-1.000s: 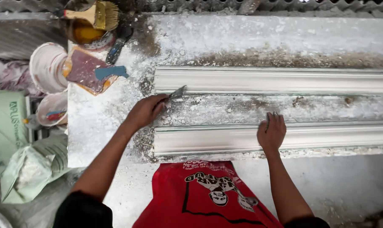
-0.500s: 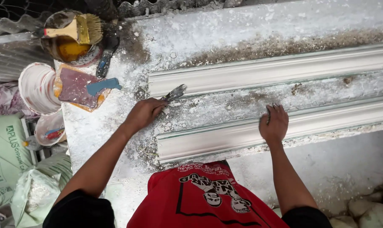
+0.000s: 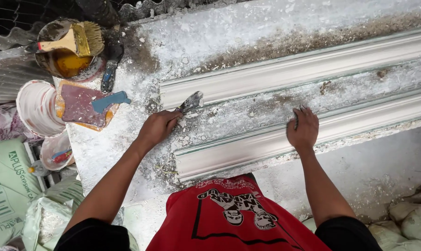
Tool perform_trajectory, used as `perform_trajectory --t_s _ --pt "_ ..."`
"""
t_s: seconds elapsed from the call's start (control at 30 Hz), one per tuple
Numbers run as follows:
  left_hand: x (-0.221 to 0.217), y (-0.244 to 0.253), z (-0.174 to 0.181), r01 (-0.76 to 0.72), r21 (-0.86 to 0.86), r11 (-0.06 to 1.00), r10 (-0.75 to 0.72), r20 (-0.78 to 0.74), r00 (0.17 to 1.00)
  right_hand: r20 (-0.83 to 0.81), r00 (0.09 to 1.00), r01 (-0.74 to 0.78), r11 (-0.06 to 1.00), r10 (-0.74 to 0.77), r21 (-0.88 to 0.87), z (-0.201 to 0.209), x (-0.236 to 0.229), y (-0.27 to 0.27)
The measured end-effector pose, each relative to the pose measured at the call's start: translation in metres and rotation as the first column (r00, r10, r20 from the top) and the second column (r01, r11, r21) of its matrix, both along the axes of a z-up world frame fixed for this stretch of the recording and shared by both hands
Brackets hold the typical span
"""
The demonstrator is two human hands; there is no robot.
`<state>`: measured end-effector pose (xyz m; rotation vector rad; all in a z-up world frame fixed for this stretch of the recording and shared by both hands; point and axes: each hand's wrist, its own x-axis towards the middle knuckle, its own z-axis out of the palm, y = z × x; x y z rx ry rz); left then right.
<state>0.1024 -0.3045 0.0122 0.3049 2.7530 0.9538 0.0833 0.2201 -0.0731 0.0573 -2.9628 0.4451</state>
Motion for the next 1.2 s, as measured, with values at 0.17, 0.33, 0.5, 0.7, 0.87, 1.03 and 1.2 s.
perform_trajectory --t_s 0.17,0.33,0.5,0.7,0.87,1.03,1.2 --pt "0.005 -0.037 0.001 0.041 -0.016 0.999 -0.041 0.01 0.999 0.029 1.0 0.006 1.0 -0.007 0.023 -0.003 -0.001 0.001" --pt "-0.009 -0.012 -0.004 0.062 -0.027 0.998 -0.059 0.085 0.995 0.04 0.999 0.023 0.999 -0.024 0.04 0.002 -0.001 -0.003" --pt "-0.017 0.01 -0.01 0.053 -0.039 0.998 -0.046 0.156 0.987 0.138 0.99 0.031 0.998 -0.038 0.058 0.0 -0.003 0.0" --pt "-0.006 -0.034 -0.022 0.13 -0.041 0.991 -0.135 -0.152 0.979 0.169 0.983 0.058 0.996 -0.069 0.071 0.003 -0.005 -0.002" --pt "-0.024 0.034 -0.005 0.059 0.011 0.998 -0.06 0.071 0.996 0.15 0.987 0.049 0.997 -0.056 0.052 0.008 -0.002 -0.006" --pt "-0.02 0.029 -0.005 0.048 0.021 0.999 -0.05 0.106 0.993 0.137 0.99 0.028 0.998 -0.036 0.057 0.008 -0.002 -0.002" --pt "-0.012 -0.011 -0.018 0.099 -0.008 0.995 -0.099 -0.103 0.99 0.16 0.985 0.062 0.997 -0.069 0.046 0.011 -0.003 -0.007"
